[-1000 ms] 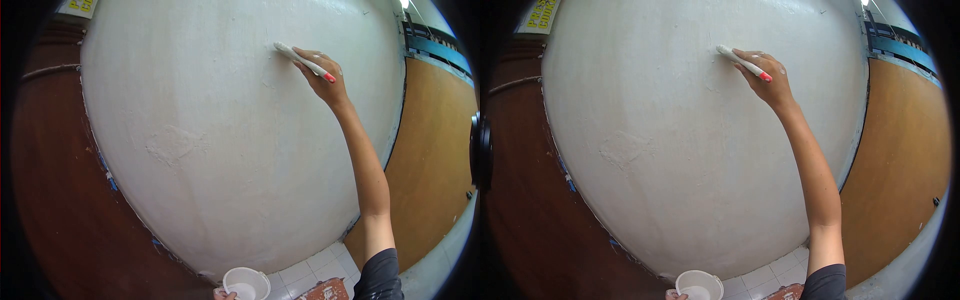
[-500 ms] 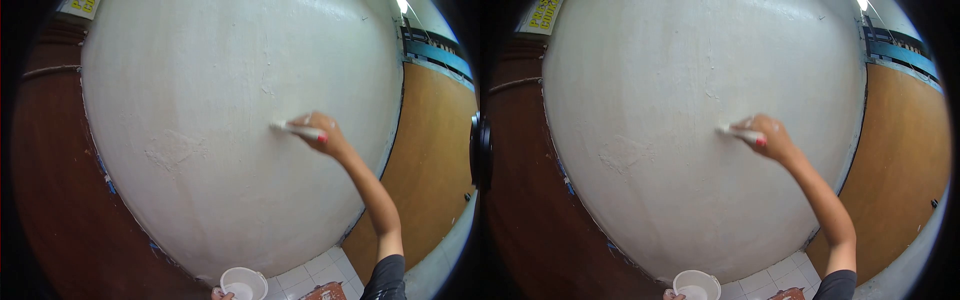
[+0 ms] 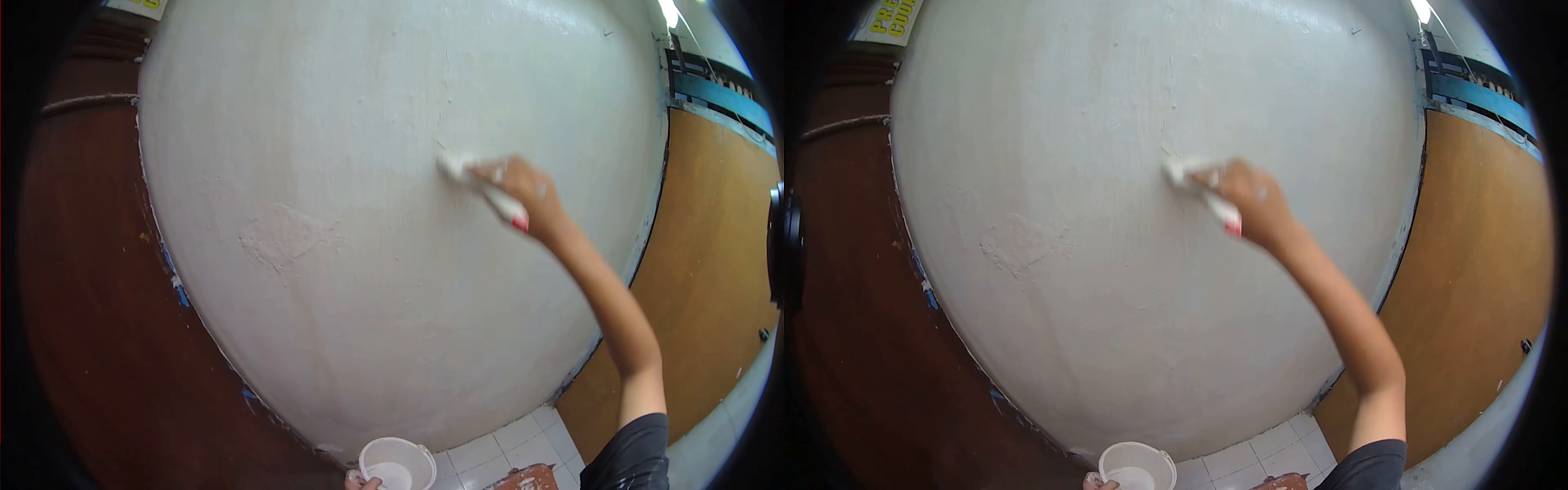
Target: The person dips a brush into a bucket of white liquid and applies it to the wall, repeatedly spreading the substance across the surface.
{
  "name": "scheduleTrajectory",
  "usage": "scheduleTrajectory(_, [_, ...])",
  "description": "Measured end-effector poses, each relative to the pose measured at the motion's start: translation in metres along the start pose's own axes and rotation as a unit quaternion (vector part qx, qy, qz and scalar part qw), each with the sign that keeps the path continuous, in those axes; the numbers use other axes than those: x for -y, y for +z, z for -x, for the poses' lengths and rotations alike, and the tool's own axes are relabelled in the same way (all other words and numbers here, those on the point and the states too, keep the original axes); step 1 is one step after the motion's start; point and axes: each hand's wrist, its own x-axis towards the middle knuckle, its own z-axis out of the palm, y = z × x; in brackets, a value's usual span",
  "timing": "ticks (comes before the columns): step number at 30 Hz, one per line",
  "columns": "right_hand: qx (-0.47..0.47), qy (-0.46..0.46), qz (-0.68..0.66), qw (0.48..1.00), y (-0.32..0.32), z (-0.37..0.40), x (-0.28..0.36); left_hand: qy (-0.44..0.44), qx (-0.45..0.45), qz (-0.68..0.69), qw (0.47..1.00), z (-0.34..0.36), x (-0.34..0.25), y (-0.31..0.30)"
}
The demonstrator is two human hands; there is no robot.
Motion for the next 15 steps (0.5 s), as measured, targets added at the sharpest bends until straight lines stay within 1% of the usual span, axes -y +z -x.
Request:
scheduleTrajectory(1, [0.036, 0.036, -0.011, 0.999, 0.007, 0.027, 0.025, -0.007, -0.010, -0.001, 1.000, -0.004, 0.004, -0.002])
scheduleTrajectory(3, [0.092, 0.066, -0.092, 0.989, 0.021, 0.077, 0.065, -0.024, -0.032, -0.006, 0.999, -0.005, 0.010, -0.005])
scheduleTrajectory(4, [0.119, 0.072, -0.117, 0.983, 0.028, 0.099, 0.082, -0.032, -0.023, -0.028, 0.999, 0.003, -0.008, 0.002])
scheduleTrajectory(5, [0.146, 0.078, -0.143, 0.976, 0.035, 0.117, 0.096, -0.022, -0.022, -0.009, 0.999, 0.007, -0.012, 0.006])
scheduleTrajectory(6, [0.167, 0.081, -0.140, 0.973, 0.041, 0.131, 0.104, -0.012, -0.021, 0.009, 1.000, 0.009, -0.013, 0.009])
scheduleTrajectory(7, [0.155, 0.083, -0.142, 0.974, 0.038, 0.133, 0.102, 0.000, -0.022, 0.025, 0.999, 0.010, -0.014, 0.009])
scheduleTrajectory(8, [0.142, 0.086, -0.145, 0.975, 0.035, 0.129, 0.092, -0.048, 0.004, -0.047, 0.998, 0.007, -0.016, 0.003])
scheduleTrajectory(9, [0.130, 0.089, -0.150, 0.976, 0.034, 0.121, 0.079, -0.033, 0.001, -0.036, 0.999, 0.003, -0.012, 0.002])
scheduleTrajectory(11, [0.042, 0.094, -0.122, 0.987, 0.028, 0.089, 0.048, -0.005, -0.006, -0.017, 1.000, -0.003, 0.000, -0.003])
scheduleTrajectory(13, [-0.051, 0.079, -0.044, 0.995, 0.016, 0.053, 0.033, -0.004, -0.006, -0.020, 1.000, 0.005, 0.004, -0.006])
scheduleTrajectory(15, [-0.070, 0.091, -0.046, 0.992, 0.023, 0.056, 0.030, -0.008, -0.014, -0.001, 1.000, 0.009, 0.002, -0.002])
